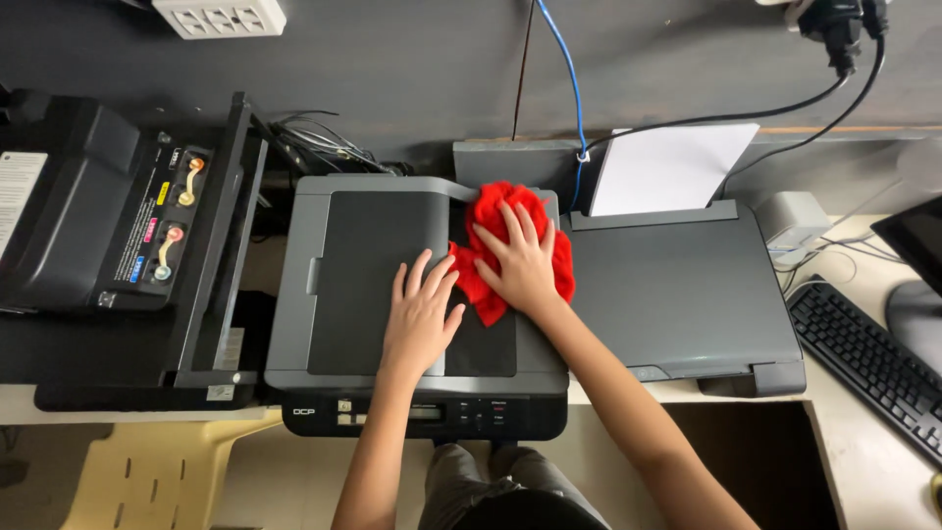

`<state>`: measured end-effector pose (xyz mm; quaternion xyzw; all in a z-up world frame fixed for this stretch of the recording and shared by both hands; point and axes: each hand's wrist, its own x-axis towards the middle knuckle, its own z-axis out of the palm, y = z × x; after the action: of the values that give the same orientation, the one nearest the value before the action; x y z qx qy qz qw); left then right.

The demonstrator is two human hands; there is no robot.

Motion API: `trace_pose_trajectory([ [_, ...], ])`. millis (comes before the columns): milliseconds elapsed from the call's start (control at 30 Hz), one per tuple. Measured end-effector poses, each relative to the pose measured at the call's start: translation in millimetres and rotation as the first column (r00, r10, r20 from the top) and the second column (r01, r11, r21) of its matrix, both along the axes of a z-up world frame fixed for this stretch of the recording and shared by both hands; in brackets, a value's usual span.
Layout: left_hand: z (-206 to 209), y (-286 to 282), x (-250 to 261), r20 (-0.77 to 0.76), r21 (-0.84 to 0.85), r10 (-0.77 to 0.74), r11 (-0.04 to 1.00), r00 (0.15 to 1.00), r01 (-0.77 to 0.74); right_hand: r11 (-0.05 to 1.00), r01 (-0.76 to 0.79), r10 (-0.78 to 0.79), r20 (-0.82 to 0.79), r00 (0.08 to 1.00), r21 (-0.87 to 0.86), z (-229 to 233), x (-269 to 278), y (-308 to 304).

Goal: The person uses a red cloth to wipe the exterior surfaces of two printers on a desk. They open the scanner lid of the first printer to clean the glass and interior, then close it. They proceed to wipe the top, front, and sides of the second printer, including the paper output tray.

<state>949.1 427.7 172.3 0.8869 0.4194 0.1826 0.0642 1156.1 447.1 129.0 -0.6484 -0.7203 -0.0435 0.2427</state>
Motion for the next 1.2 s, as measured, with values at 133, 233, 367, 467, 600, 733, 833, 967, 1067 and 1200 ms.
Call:
trace_pose_trajectory([
  [133, 0.7, -1.3, 4.7, -0.031, -0.003, 0.025, 1.0, 0.999, -0.025, 0.999, -0.022, 0.021, 0.022, 1.0, 0.036, -20.4, 14.3, 52.3],
  [233, 1.2, -1.6, 4.7, 0.007, -0.03, 0.03, 0.999, 1.0, -0.03, 0.993, -0.065, 0.067, -0.016, 0.998, 0.102, -32.9, 22.2, 73.6],
  [367, 0.2, -4.6, 1.9, 0.01, -0.02, 0.027, 0.999, 1.0, -0.027, 0.988, -0.093, 0.107, -0.108, 0.988, 0.124, -31.6, 10.9, 49.2],
  [467, 0.5, -3.8, 2.0, 0.018, -0.01, 0.014, 1.0, 1.0, -0.014, 0.984, -0.106, 0.117, -0.072, 0.991, 0.141, -24.3, -4.1, -7.2],
  [600, 13.7, -5.8, 7.8, -0.043, -0.08, 0.052, 0.995, 0.998, -0.055, 0.989, -0.119, 0.123, -0.043, 0.991, 0.086, -9.4, -22.5, -92.3],
  [733, 2.5, -3.6, 7.4, -0.009, -0.031, 0.039, 0.999, 0.999, -0.039, 0.993, -0.112, 0.114, -0.093, 0.989, 0.02, 4.2, -10.6, -97.5],
  [833, 0.2, -1.2, 4.7, 0.037, -0.038, 0.028, 0.999, 0.999, -0.026, 0.996, -0.09, 0.088, -0.148, 0.985, -0.003, 3.8, 6.2, -58.5],
  [967, -3.9, -5.6, 2.0, 0.061, -0.027, 0.02, 0.999, 0.998, -0.019, 0.998, -0.003, 0.011, -0.127, 0.992, 0.065, -22.7, 27.8, 14.2],
  [1067, -6.1, -5.1, 1.5, 0.083, -0.023, 0.025, 0.999, 0.996, -0.023, 0.993, 0.032, -0.022, -0.089, 0.996, 0.115, -37.4, 32.4, 40.8],
  [1200, -9.1, -8.5, -0.5, 0.118, -0.011, 0.034, 0.999, 0.992, -0.033, 0.982, -0.006, 0.022, -0.081, 0.996, 0.19, -44.6, 27.1, 25.5],
])
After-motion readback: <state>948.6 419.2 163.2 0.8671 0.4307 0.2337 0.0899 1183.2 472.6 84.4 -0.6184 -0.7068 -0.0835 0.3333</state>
